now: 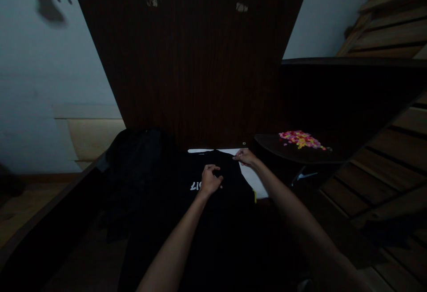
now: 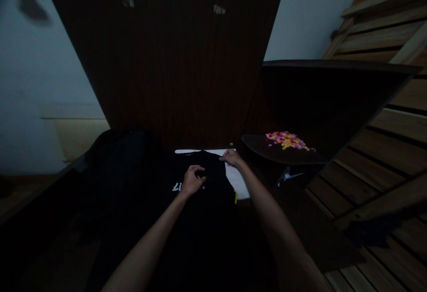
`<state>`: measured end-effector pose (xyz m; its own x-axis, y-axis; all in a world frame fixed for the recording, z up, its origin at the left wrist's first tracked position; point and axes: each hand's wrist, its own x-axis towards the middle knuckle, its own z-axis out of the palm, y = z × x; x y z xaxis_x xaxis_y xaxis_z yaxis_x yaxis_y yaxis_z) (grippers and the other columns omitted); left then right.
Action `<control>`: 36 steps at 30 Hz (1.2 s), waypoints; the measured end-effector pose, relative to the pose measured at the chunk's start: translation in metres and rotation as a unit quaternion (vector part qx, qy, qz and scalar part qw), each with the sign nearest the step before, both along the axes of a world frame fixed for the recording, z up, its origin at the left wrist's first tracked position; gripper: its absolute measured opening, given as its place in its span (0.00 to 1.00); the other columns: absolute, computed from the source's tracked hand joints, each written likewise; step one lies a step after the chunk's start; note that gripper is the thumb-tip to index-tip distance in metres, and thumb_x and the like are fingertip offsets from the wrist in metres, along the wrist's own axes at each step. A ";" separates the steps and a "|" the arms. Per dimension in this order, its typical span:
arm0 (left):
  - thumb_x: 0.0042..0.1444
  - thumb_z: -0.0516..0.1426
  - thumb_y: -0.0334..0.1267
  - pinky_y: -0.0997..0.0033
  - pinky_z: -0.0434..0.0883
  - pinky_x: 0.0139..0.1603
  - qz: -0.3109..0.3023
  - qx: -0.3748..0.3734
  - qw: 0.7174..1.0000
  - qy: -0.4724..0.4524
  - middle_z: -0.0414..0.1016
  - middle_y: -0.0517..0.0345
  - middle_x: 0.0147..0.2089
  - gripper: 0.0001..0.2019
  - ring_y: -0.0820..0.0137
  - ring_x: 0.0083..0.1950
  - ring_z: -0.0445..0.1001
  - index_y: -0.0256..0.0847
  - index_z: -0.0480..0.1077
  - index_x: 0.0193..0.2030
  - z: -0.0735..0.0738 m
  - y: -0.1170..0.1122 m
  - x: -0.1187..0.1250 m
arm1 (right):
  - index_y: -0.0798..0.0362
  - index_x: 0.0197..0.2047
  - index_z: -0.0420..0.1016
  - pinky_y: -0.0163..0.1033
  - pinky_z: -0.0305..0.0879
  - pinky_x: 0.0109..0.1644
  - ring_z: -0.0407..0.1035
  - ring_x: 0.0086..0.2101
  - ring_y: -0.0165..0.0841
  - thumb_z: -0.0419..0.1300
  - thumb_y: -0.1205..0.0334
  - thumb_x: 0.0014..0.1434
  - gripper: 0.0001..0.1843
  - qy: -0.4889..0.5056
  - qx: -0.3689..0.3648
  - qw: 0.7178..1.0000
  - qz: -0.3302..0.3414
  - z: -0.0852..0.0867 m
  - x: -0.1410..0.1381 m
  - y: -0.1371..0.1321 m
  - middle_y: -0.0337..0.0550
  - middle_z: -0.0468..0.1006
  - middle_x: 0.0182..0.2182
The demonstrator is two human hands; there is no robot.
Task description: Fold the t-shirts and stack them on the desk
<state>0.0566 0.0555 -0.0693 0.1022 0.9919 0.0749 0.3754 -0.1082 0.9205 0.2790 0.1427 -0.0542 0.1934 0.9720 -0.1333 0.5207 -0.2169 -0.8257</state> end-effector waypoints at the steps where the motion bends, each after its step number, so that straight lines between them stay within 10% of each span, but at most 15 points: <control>1: 0.47 0.64 0.24 0.68 0.76 0.46 0.012 0.024 0.999 0.020 0.66 0.47 0.59 0.16 0.72 0.38 0.77 0.38 0.76 0.45 0.001 -0.003 0.000 | 0.53 0.27 0.65 0.28 0.46 0.16 0.56 0.13 0.22 0.75 0.62 0.42 0.20 -0.011 -0.007 1.000 -0.011 0.000 -0.001 -0.001 0.28 0.63 0.11; 5: 0.55 0.60 0.29 0.55 0.69 0.61 0.027 0.203 0.971 0.122 0.68 0.46 0.56 0.10 0.58 0.57 0.70 0.40 0.76 0.44 0.006 -0.017 0.003 | 0.52 0.23 0.65 0.31 0.49 0.19 0.56 0.15 0.24 0.76 0.59 0.42 0.20 -0.067 -0.012 0.997 -0.025 -0.001 -0.003 -0.005 0.30 0.62 0.11; 8: 0.62 0.57 0.39 0.50 0.65 0.64 -0.083 0.289 0.943 0.143 0.71 0.48 0.56 0.11 0.58 0.60 0.69 0.43 0.74 0.50 0.010 -0.030 0.009 | 0.53 0.23 0.68 0.31 0.55 0.23 0.62 0.20 0.26 0.75 0.58 0.41 0.19 -0.120 0.019 0.992 -0.034 -0.002 -0.003 -0.008 0.33 0.68 0.16; 17: 0.67 0.47 0.53 0.50 0.47 0.73 -0.384 0.287 0.823 0.303 0.51 0.42 0.74 0.33 0.58 0.75 0.48 0.35 0.52 0.72 -0.005 -0.052 0.030 | 0.54 0.25 0.73 0.31 0.60 0.30 0.71 0.29 0.30 0.69 0.60 0.47 0.09 -0.156 0.054 0.985 -0.046 -0.011 -0.002 -0.008 0.38 0.76 0.24; 25: 0.68 0.44 0.51 0.50 0.46 0.73 -0.408 0.313 0.799 0.313 0.55 0.51 0.73 0.28 0.61 0.75 0.48 0.43 0.51 0.72 -0.007 -0.051 0.031 | 0.53 0.25 0.71 0.31 0.63 0.35 0.73 0.34 0.32 0.63 0.62 0.52 0.07 -0.123 0.074 0.986 -0.084 -0.011 -0.006 -0.002 0.41 0.77 0.28; 36: 0.62 0.44 0.64 0.48 0.45 0.73 -0.272 0.249 0.860 0.353 0.53 0.39 0.73 0.40 0.51 0.75 0.47 0.32 0.57 0.70 -0.007 -0.057 0.035 | 0.50 0.32 0.60 0.27 0.46 0.16 0.58 0.15 0.23 0.76 0.59 0.43 0.26 0.023 -0.046 0.999 -0.016 0.009 -0.005 -0.024 0.26 0.62 0.15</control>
<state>0.0921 -0.0014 -0.0762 0.7354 0.6459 0.2049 0.5904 -0.7592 0.2739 0.2738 0.1192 -0.0448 0.2158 0.9485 -0.2317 0.4748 -0.3093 -0.8239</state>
